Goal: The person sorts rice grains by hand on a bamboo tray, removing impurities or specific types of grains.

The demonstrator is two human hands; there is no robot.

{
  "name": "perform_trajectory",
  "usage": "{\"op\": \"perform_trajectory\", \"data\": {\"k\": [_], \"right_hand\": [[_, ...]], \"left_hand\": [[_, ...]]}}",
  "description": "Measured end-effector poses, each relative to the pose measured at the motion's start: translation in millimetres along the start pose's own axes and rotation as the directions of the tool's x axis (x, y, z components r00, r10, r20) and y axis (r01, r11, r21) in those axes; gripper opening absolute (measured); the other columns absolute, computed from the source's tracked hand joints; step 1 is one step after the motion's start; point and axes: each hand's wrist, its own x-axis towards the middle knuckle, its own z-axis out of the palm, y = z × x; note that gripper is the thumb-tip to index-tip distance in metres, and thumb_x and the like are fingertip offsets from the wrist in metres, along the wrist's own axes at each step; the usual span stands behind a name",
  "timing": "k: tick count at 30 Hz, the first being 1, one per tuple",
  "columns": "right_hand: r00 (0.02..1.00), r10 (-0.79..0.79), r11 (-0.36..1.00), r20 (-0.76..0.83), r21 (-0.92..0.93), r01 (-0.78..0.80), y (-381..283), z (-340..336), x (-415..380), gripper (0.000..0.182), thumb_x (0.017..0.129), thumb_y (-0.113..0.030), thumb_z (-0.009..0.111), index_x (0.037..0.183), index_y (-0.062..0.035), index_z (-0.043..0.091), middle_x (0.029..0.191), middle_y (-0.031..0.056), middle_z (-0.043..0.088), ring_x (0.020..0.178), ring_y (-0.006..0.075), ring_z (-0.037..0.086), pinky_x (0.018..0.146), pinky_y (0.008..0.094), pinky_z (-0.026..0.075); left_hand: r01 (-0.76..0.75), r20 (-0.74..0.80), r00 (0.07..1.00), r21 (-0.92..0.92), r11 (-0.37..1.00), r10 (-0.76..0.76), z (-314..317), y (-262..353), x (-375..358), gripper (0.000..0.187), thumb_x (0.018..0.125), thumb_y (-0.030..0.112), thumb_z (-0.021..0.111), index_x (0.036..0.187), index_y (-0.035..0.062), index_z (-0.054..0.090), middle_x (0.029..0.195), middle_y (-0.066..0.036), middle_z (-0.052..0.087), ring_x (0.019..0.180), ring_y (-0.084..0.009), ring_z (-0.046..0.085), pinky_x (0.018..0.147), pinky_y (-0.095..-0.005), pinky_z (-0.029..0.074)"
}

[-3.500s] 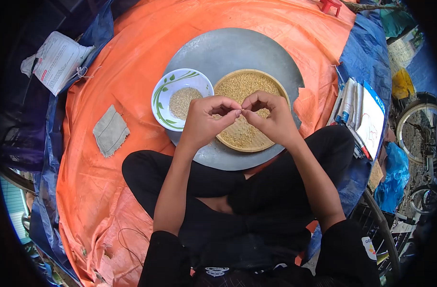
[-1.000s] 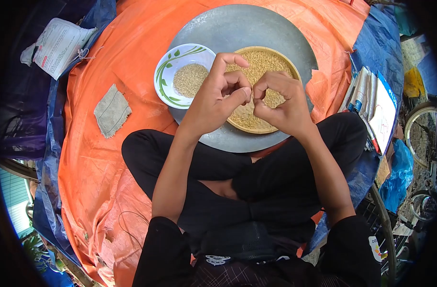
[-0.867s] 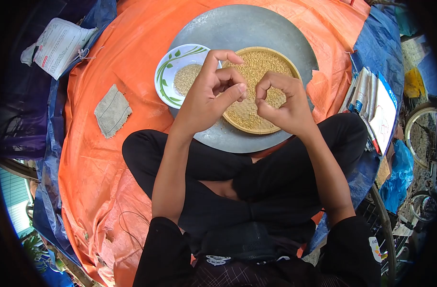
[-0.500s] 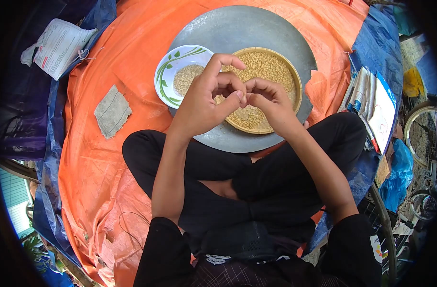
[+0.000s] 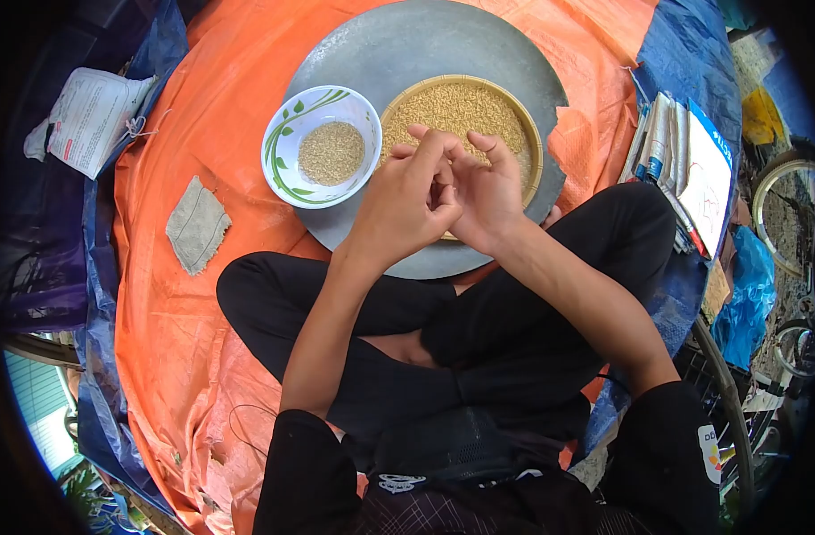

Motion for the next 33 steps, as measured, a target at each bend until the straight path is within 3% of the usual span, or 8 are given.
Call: {"op": "perform_trajectory", "data": {"k": [3, 6, 9, 14, 17, 20, 23, 33], "right_hand": [[1.000, -0.003, 1.000, -0.001, -0.009, 0.003, 1.3, -1.6, 2.4, 0.072, 0.094, -0.051, 0.040, 0.148, -0.0029, 0.047, 0.137, 0.0213, 0.059, 0.129, 0.0318, 0.056, 0.113, 0.0448, 0.042], [1.000, -0.009, 1.000, 0.013, -0.020, 0.010, 1.0, -4.0, 2.9, 0.071, 0.095, -0.050, 0.038, 0.147, -0.0034, 0.048, 0.136, 0.0207, 0.060, 0.126, 0.0321, 0.058, 0.111, 0.0452, 0.044], [0.998, -0.013, 1.000, 0.059, -0.021, 0.015, 2.3, -7.2, 3.8, 0.071, 0.096, -0.051, 0.035, 0.147, -0.0039, 0.048, 0.135, 0.0202, 0.061, 0.124, 0.0317, 0.060, 0.109, 0.0451, 0.046], [0.996, 0.003, 1.000, 0.088, -0.003, -0.003, 2.3, -6.0, 4.6, 0.072, 0.097, -0.055, 0.036, 0.145, -0.0039, 0.050, 0.133, 0.0202, 0.062, 0.122, 0.0305, 0.061, 0.107, 0.0445, 0.048], [1.000, -0.018, 1.000, -0.019, 0.002, 0.018, 0.9, 9.5, 2.6, 0.071, 0.094, -0.056, 0.036, 0.136, -0.0024, 0.056, 0.120, 0.0216, 0.067, 0.103, 0.0269, 0.066, 0.093, 0.0404, 0.052], [1.000, -0.007, 0.998, 0.025, 0.056, 0.005, 0.6, 8.6, 2.0, 0.071, 0.094, -0.057, 0.038, 0.135, -0.0021, 0.056, 0.121, 0.0216, 0.066, 0.110, 0.0290, 0.065, 0.099, 0.0427, 0.050], [0.995, -0.001, 0.997, 0.096, 0.072, -0.006, 4.4, -0.5, 5.2, 0.074, 0.095, -0.060, 0.039, 0.142, -0.0039, 0.051, 0.132, 0.0210, 0.060, 0.121, 0.0325, 0.061, 0.105, 0.0459, 0.049], [0.995, 0.016, 0.979, 0.100, 0.203, -0.036, 5.3, 7.2, 2.6, 0.074, 0.099, -0.059, 0.034, 0.146, -0.0035, 0.048, 0.144, 0.0224, 0.053, 0.136, 0.0340, 0.050, 0.114, 0.0473, 0.042]], "left_hand": [[-0.061, -0.020, 0.998, 0.089, 0.994, 0.063, 7.2, -5.0, 0.1, 0.048, 0.074, -0.003, 0.065, 0.119, 0.0093, 0.058, 0.070, -0.005, 0.064, 0.056, -0.0169, 0.062, 0.057, -0.0283, 0.049], [-0.048, -0.023, 0.998, 0.089, 0.995, 0.050, 5.2, 4.0, 1.8, 0.059, 0.073, -0.001, 0.066, 0.130, 0.0141, 0.058, 0.066, -0.005, 0.059, 0.063, -0.0226, 0.065, 0.064, -0.0350, 0.051], [-0.083, 0.001, 0.996, 0.147, 0.986, 0.084, 3.0, 5.5, 1.0, 0.072, 0.072, -0.001, 0.067, 0.140, 0.0188, 0.056, 0.066, -0.005, 0.059, 0.064, -0.0221, 0.065, 0.064, -0.0353, 0.051], [-0.149, -0.046, 0.986, 0.206, 0.967, 0.162, 3.6, 5.4, 1.2, 0.070, 0.070, -0.003, 0.067, 0.137, 0.0174, 0.063, 0.067, -0.005, 0.060, 0.058, -0.0174, 0.062, 0.058, -0.0316, 0.053], [-0.160, -0.077, 0.980, 0.232, 0.960, 0.182, 6.8, 2.5, 0.6, 0.069, 0.068, -0.003, 0.065, 0.135, 0.0171, 0.065, 0.065, -0.004, 0.058, 0.057, -0.0167, 0.061, 0.058, -0.0312, 0.052], [-0.117, -0.079, 0.988, 0.181, 0.977, 0.133, 7.5, 5.9, -0.4, 0.064, 0.069, -0.002, 0.064, 0.129, 0.0173, 0.069, 0.066, -0.004, 0.060, 0.056, -0.0185, 0.060, 0.060, -0.0319, 0.051], [-0.075, -0.078, 0.993, 0.130, 0.989, 0.086, 8.1, 8.1, -0.5, 0.060, 0.069, -0.002, 0.064, 0.126, 0.0168, 0.071, 0.066, -0.003, 0.060, 0.057, -0.0184, 0.059, 0.060, -0.0314, 0.049], [-0.125, -0.135, 0.980, 0.163, 0.979, 0.148, 20.9, 8.4, 1.4, 0.058, 0.068, -0.003, 0.060, 0.121, 0.0135, 0.073, 0.063, -0.001, 0.056, 0.057, -0.0129, 0.054, 0.057, -0.0271, 0.042]]}}
